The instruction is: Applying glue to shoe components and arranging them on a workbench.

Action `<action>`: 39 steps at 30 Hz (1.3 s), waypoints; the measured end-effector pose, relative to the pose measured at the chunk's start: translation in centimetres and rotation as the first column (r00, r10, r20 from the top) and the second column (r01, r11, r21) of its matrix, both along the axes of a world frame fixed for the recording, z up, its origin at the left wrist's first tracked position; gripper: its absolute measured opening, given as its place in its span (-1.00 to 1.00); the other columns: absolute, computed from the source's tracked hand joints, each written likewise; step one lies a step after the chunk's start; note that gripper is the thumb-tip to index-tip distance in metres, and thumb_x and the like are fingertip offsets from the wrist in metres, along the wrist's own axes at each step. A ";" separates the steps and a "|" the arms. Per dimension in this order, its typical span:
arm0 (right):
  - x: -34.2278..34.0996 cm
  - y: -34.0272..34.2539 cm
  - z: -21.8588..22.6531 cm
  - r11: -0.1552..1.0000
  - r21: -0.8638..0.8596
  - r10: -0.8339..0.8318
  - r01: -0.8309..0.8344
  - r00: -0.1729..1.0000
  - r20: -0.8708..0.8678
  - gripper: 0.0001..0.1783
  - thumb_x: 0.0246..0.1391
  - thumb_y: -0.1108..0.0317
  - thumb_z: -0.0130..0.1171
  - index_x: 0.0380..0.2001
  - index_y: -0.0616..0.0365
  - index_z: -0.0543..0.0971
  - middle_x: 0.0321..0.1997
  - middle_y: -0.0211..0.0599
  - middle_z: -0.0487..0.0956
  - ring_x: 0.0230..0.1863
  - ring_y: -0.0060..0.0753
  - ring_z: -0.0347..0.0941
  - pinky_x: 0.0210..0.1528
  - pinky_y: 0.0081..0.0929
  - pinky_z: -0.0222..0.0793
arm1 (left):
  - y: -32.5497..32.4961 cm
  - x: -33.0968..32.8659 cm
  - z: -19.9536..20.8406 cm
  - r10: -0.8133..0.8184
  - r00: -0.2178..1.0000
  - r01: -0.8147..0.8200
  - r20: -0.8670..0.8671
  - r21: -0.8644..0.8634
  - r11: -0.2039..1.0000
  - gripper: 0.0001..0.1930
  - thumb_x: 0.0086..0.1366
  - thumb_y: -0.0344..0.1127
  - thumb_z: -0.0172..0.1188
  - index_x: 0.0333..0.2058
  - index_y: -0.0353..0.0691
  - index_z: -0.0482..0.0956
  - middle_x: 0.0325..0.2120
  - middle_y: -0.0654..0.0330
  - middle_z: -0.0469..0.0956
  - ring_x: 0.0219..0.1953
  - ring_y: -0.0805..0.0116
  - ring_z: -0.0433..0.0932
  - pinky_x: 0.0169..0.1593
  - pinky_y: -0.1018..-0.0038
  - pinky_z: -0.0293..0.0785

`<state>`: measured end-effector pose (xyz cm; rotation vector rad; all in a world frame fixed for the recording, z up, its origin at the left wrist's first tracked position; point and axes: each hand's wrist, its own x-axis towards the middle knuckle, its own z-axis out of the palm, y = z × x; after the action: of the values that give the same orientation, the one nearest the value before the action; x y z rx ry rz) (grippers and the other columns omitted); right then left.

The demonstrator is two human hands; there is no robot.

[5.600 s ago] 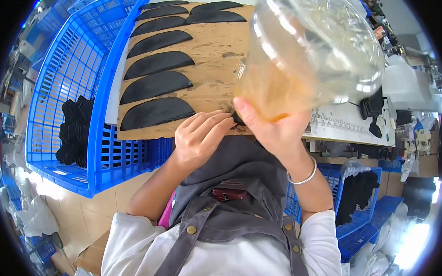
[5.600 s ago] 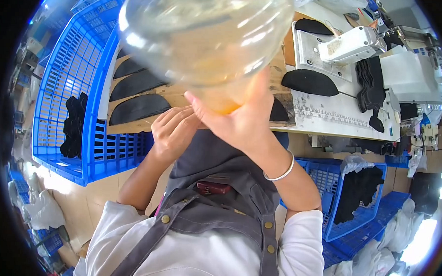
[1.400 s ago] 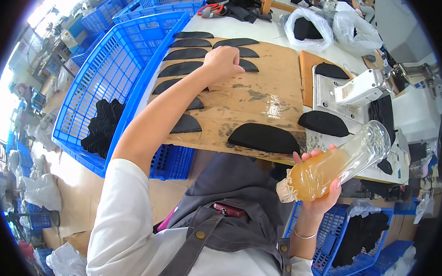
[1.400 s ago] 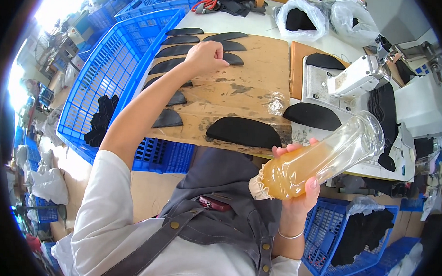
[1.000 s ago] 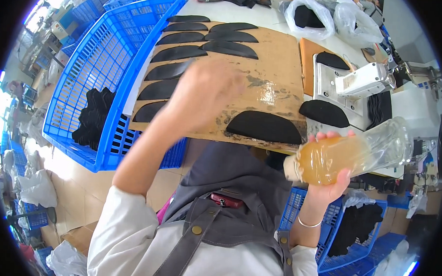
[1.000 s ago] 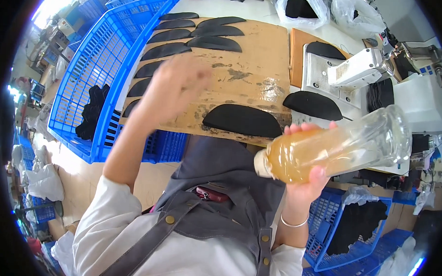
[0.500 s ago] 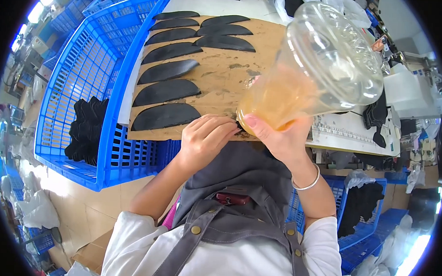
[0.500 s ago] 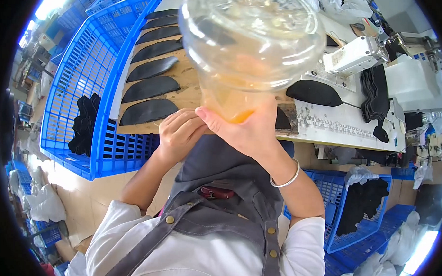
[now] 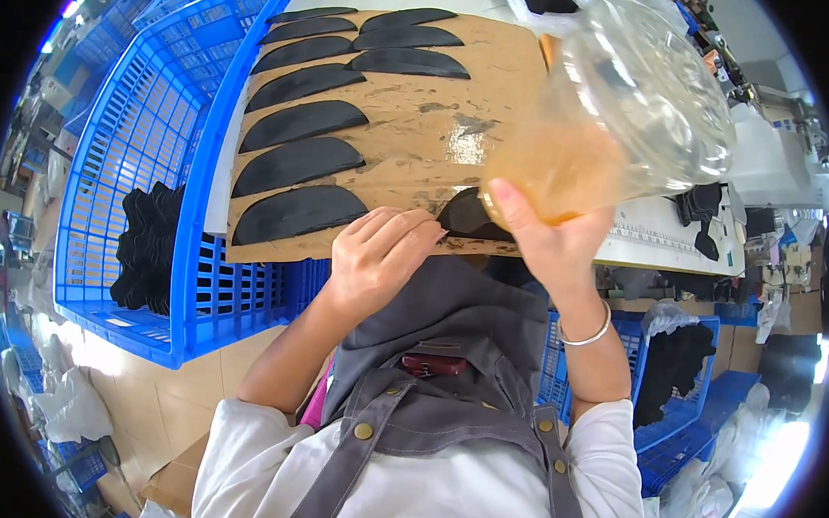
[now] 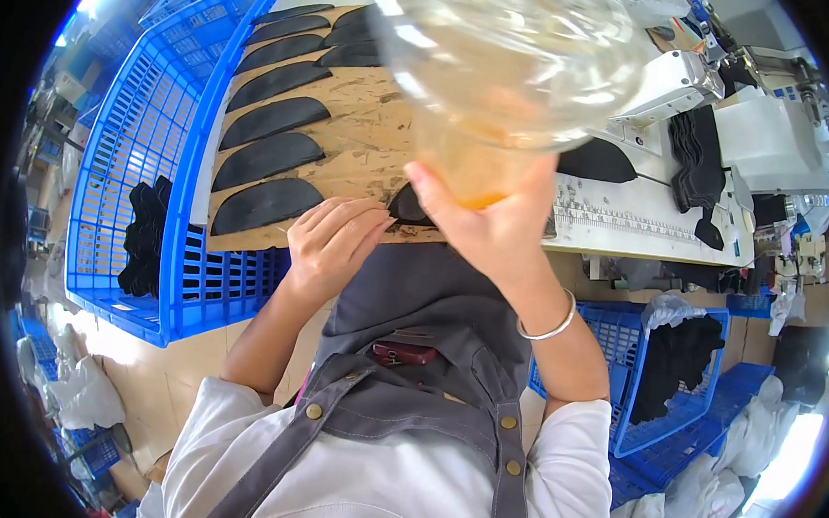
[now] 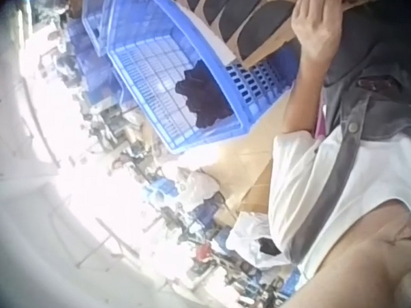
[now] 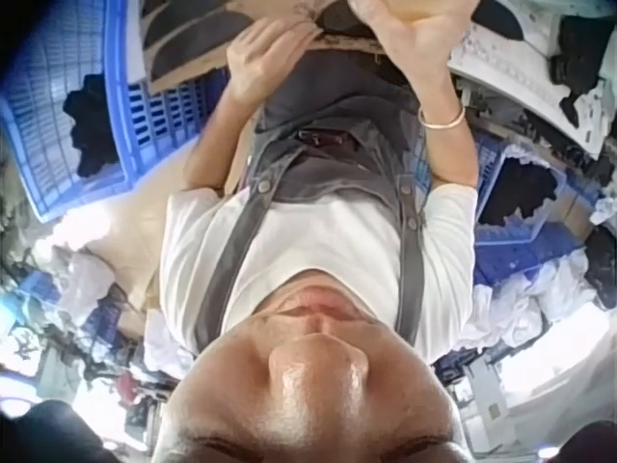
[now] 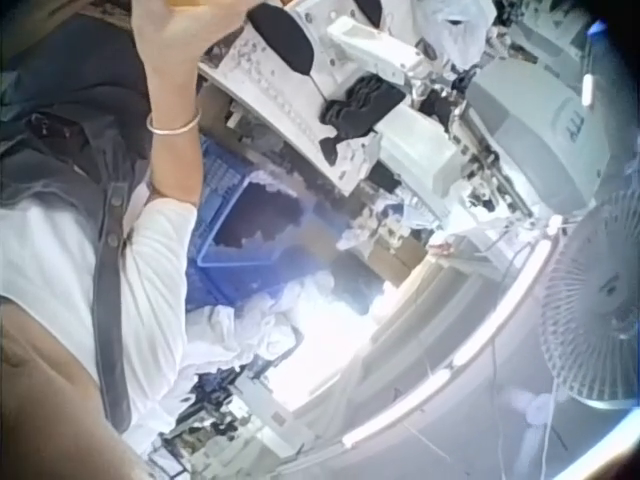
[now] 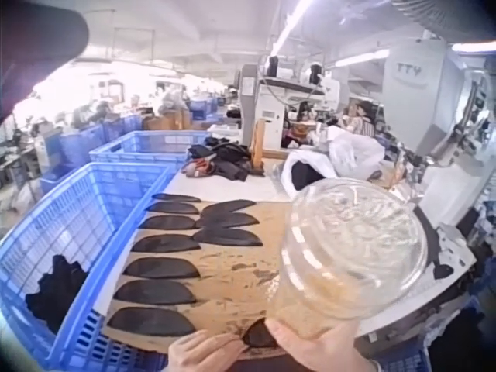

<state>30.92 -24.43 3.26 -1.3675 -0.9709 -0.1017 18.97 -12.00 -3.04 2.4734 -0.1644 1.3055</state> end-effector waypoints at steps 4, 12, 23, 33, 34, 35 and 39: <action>1.4 -4.3 0.0 0.961 -0.135 -0.242 0.243 0.970 0.024 -0.33 -0.26 0.51 0.34 -0.03 0.31 0.26 -0.16 -0.24 0.44 -0.16 -0.46 0.41 -0.11 -0.51 0.36 | -0.1 -0.2 0.3 0.010 1.000 -0.011 -0.012 -0.042 0.999 -0.84 -0.15 -0.53 0.27 -0.51 -0.29 0.51 -0.51 0.17 0.53 -0.48 0.26 0.53 -0.40 0.47 0.46; 0.0 -6.3 2.5 0.956 0.115 -0.283 0.271 0.953 0.106 -0.30 -0.06 0.27 0.15 0.10 0.21 0.07 -0.11 0.08 0.39 -0.08 -0.10 0.38 -0.04 -0.22 0.35 | 0.2 -0.1 0.2 0.002 1.000 -0.002 0.003 -0.018 1.000 -0.80 -0.19 -0.52 0.27 -0.48 -0.27 0.50 -0.48 0.22 0.52 -0.50 0.34 0.51 -0.41 0.51 0.45; -0.4 -3.2 -0.5 0.992 -0.106 -0.044 0.068 0.975 0.220 -0.37 -0.33 0.37 0.40 -0.14 0.31 0.35 -0.24 -0.19 0.49 -0.24 -0.37 0.46 -0.20 -0.51 0.39 | -0.5 -0.4 1.1 0.077 0.993 -0.078 -0.093 -0.009 0.997 -0.82 -0.15 -0.52 0.29 -0.50 -0.25 0.50 -0.51 0.23 0.52 -0.49 0.32 0.53 -0.40 0.51 0.46; 3.3 -13.9 -0.7 0.840 0.237 -0.475 0.488 0.873 -0.115 -0.39 -0.01 0.29 0.10 0.09 0.27 0.17 -0.03 0.02 0.37 -0.01 -0.09 0.36 0.05 -0.22 0.29 | -1.8 0.8 4.8 0.041 0.956 -0.060 -0.289 -0.057 0.997 -0.70 -0.18 -0.33 0.33 -0.45 -0.21 0.40 -0.35 0.18 0.42 -0.35 0.19 0.39 -0.30 0.37 0.34; 3.2 -14.0 -0.7 0.839 0.242 -0.472 0.487 0.873 -0.121 -0.39 -0.01 0.29 0.10 0.09 0.27 0.17 -0.03 0.02 0.37 -0.01 -0.09 0.36 0.05 -0.22 0.29 | -2.2 1.4 5.1 0.044 0.955 -0.062 -0.292 -0.050 0.997 -0.70 -0.18 -0.33 0.33 -0.45 -0.21 0.40 -0.35 0.18 0.42 -0.35 0.19 0.39 -0.30 0.37 0.34; 3.0 -14.1 -0.7 0.857 0.297 -0.371 0.421 0.904 -0.213 -0.39 0.01 0.24 0.06 0.09 0.26 0.15 -0.05 0.06 0.37 -0.03 -0.05 0.36 0.02 -0.20 0.31 | -2.7 2.2 5.4 -0.032 0.951 0.023 -0.309 -0.034 0.999 -0.69 -0.17 -0.31 0.32 -0.45 -0.20 0.40 -0.36 0.19 0.41 -0.35 0.20 0.38 -0.29 0.38 0.32; 2.4 -14.2 -1.9 0.898 0.331 -0.162 0.291 0.916 -0.367 -0.37 0.07 0.06 -0.08 0.11 0.22 0.13 -0.02 0.06 0.34 0.00 -0.04 0.33 0.03 -0.14 0.28 | -4.9 5.3 6.6 -0.131 0.898 0.145 -0.421 0.001 0.989 -0.68 -0.16 -0.28 0.32 -0.42 -0.19 0.39 -0.37 0.22 0.34 -0.29 0.23 0.34 -0.23 0.39 0.28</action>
<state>33.34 -38.65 1.32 -1.0870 -0.4693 -0.2199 24.28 -16.88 3.52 2.6475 -0.2491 0.6931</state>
